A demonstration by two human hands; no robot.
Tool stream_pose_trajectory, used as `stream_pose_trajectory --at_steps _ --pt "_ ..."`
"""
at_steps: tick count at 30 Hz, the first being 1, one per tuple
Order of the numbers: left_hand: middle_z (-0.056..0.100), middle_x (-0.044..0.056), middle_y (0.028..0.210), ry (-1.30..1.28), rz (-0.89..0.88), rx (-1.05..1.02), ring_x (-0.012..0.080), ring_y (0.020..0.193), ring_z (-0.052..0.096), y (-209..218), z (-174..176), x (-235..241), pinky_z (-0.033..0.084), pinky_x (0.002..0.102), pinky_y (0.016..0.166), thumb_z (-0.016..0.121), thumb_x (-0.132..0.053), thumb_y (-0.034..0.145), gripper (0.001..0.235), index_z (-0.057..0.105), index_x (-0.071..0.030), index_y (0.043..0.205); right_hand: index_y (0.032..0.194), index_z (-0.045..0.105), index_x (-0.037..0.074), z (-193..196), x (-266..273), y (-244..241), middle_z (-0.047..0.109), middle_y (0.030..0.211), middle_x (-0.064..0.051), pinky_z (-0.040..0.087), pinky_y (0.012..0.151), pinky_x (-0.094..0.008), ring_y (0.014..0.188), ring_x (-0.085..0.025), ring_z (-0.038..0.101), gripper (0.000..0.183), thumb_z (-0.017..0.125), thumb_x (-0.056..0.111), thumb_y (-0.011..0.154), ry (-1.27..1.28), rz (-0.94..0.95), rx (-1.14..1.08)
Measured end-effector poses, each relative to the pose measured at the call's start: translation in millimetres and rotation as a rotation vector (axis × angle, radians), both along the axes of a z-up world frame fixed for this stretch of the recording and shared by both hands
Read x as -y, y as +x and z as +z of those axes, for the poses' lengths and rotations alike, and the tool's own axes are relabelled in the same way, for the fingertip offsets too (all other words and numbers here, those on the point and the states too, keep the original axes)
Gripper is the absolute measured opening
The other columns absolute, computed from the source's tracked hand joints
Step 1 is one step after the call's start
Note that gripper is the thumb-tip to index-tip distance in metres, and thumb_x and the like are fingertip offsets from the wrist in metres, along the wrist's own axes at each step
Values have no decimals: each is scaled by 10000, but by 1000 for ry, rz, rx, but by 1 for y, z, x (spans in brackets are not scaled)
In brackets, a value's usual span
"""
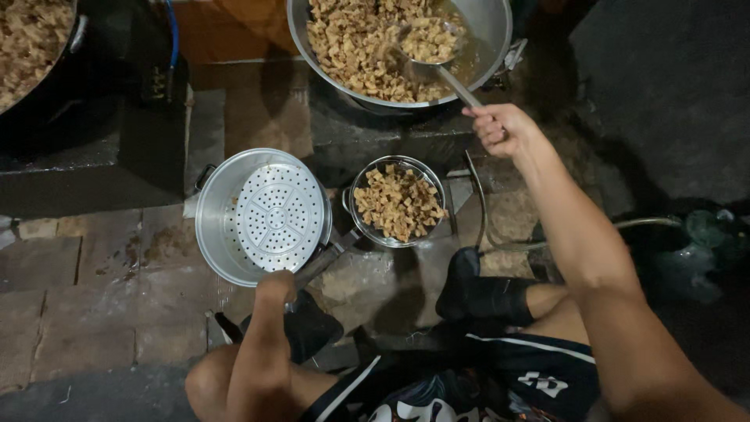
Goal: The person scoops fried snacks from a large wok using a metal ladle and transfers them into a handheld strainer. They then pour the snacks from the strainer into a plastic-lined container held between their legs and use a small ladle to scoop oil.
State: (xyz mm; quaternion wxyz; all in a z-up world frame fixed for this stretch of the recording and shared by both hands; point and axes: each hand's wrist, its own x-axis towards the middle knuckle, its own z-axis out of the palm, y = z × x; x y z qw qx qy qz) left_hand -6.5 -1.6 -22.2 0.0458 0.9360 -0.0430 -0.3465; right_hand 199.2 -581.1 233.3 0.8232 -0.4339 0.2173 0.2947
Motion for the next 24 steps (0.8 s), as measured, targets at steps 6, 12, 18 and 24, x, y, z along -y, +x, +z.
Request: stream_pose_trajectory --at_steps 6,12,18,24 --pt "754 196 1104 -28 -32 167 378 1055 729 -10 -22 -8 594 487 892 688 -151 834 205 776 -74 1002 1265 600 95 46 3 -74 432 632 108 275 308 -144 417 21 360 237 552 184 1051 -4 54 123" --pt "750 200 1062 -37 -41 179 385 1037 726 -17 1 -7 596 483 878 764 -223 780 248 760 -63 970 1424 545 64 83 9 -155 462 674 79 303 303 -156 431 17 407 381 540 161 1056 189 99 136" --pt "785 172 892 -730 270 259 260 778 757 -56 187 76 578 382 738 622 -199 928 239 774 -71 1060 1449 487 9 83 -7 -234 475 686 41 326 309 -166 457 -16 448 390 495 110 1072 373 135 202" --pt "760 97 928 -1552 386 -481 194 812 677 -231 336 145 545 342 701 734 -143 909 194 762 14 1020 1413 525 62 21 -4 -286 476 649 43 303 282 -166 401 -11 409 396 486 102 1022 267 76 -5"
